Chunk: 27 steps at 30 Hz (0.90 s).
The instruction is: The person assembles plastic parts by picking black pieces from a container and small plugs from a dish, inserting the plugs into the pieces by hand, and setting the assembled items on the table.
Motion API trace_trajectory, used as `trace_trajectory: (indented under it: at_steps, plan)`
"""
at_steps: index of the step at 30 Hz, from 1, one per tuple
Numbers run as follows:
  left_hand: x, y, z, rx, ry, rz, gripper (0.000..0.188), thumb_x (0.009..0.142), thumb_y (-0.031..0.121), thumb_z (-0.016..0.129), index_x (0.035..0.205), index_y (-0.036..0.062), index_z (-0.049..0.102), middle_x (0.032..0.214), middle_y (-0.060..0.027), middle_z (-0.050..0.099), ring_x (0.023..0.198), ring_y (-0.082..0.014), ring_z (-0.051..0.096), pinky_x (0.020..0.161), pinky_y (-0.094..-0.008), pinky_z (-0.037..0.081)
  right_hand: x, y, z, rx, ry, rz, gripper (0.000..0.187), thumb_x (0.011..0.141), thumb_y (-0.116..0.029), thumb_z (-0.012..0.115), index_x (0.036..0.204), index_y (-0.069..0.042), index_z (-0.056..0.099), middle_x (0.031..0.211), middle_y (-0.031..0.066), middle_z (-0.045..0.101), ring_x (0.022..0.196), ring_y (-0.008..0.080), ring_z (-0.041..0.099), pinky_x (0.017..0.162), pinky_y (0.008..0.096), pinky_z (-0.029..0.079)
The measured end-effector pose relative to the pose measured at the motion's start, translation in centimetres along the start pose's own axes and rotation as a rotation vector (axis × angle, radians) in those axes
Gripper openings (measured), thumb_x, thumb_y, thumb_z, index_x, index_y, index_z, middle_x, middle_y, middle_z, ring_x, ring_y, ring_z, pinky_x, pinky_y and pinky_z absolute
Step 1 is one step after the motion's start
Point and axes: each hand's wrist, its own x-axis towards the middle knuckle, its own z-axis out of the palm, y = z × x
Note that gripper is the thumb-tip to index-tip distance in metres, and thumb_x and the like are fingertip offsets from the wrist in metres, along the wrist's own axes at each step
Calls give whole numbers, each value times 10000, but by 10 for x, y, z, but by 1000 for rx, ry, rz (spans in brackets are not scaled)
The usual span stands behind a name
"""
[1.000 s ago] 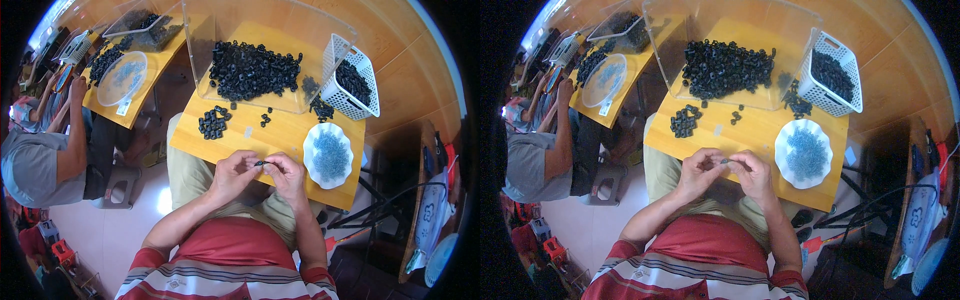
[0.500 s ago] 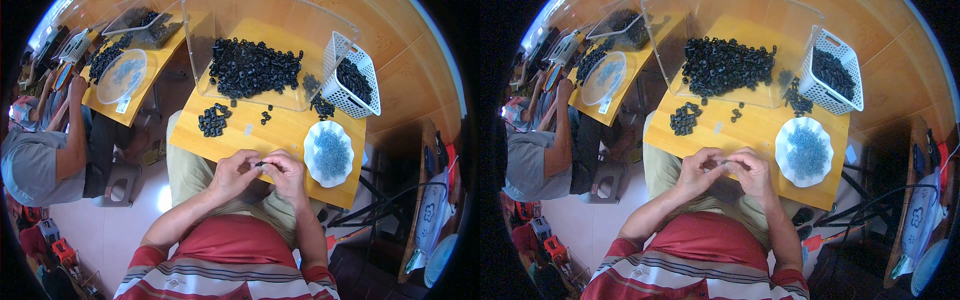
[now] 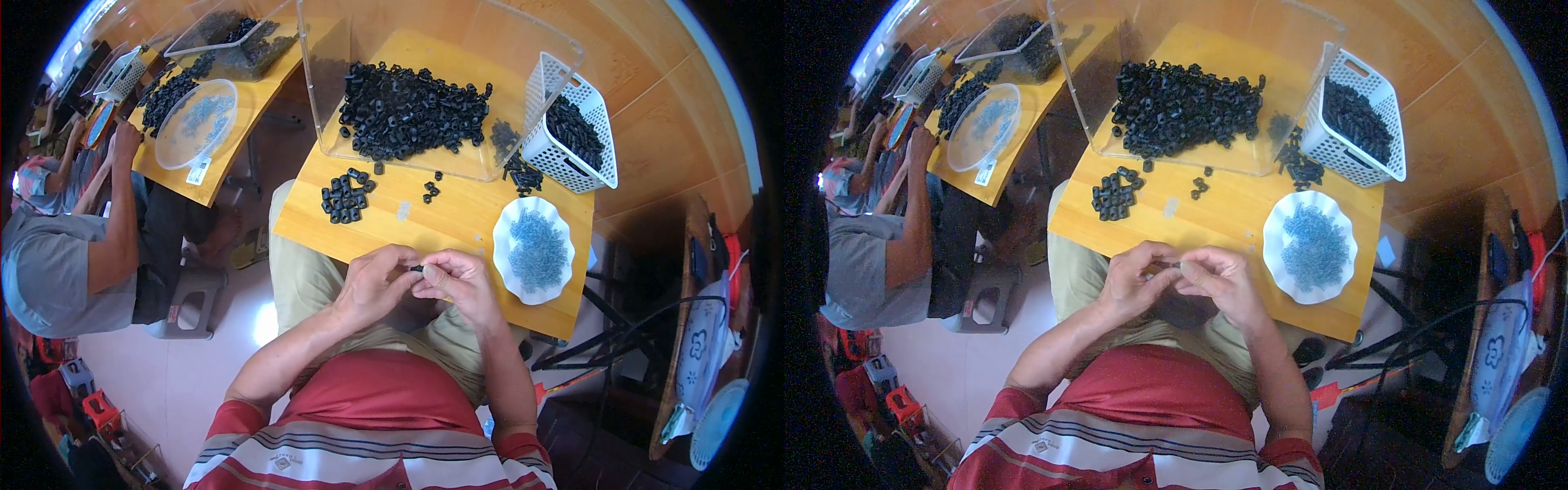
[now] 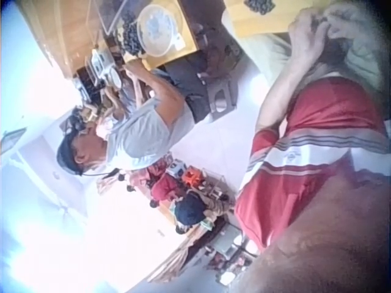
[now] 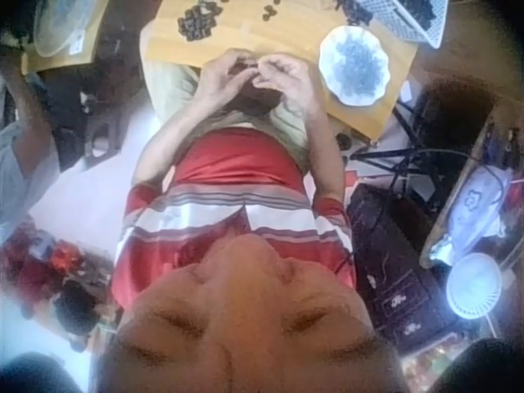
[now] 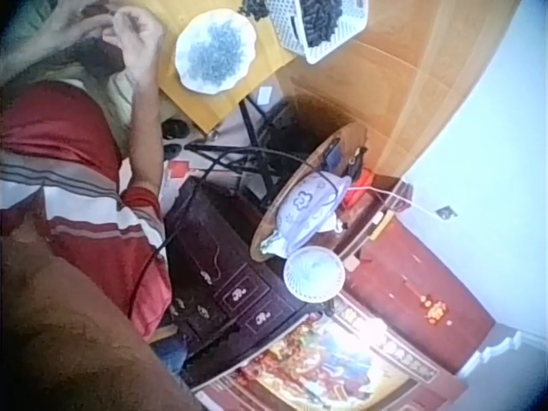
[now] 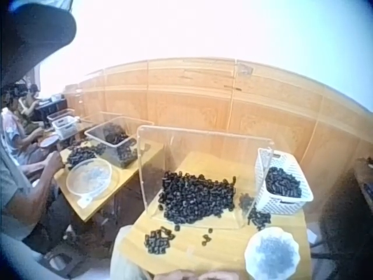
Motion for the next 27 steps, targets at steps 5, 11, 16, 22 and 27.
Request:
trace_trajectory:
  at_steps: [5,11,16,22,27]
  plan:
    - [3,2,-1,70,10,21,271,826,6,784,1059,-4,645,972,-138,703,842,-180,716,705,-290,594,1,13,3,135,23,-85,176,1001,-116,615,1101,24,653,1026,122,699,873,190,714,784,348,626]
    - [9,0,-2,58,-4,91,228,803,34,793,1019,11,722,957,-125,717,876,-246,699,765,-329,555,3,18,6,148,66,-122,177,994,-130,626,1076,22,660,975,117,705,856,186,710,774,353,627]
    - [7,-1,1,60,11,91,207,792,42,796,989,10,740,950,-115,721,869,-261,681,754,-348,540,4,18,5,167,66,-121,175,971,-130,662,1063,19,663,952,119,711,832,185,711,749,343,626]
    - [3,-1,3,87,41,130,206,777,18,798,973,8,736,901,-114,704,820,-256,667,716,-343,533,4,13,7,207,51,-85,151,954,-118,682,1042,1,652,920,97,708,792,168,707,720,313,619]
    - [4,3,5,62,55,134,197,773,8,797,960,10,734,878,-109,697,806,-246,660,697,-335,527,5,11,6,218,39,-71,109,940,-101,691,990,-27,629,900,74,698,776,153,699,699,291,610]
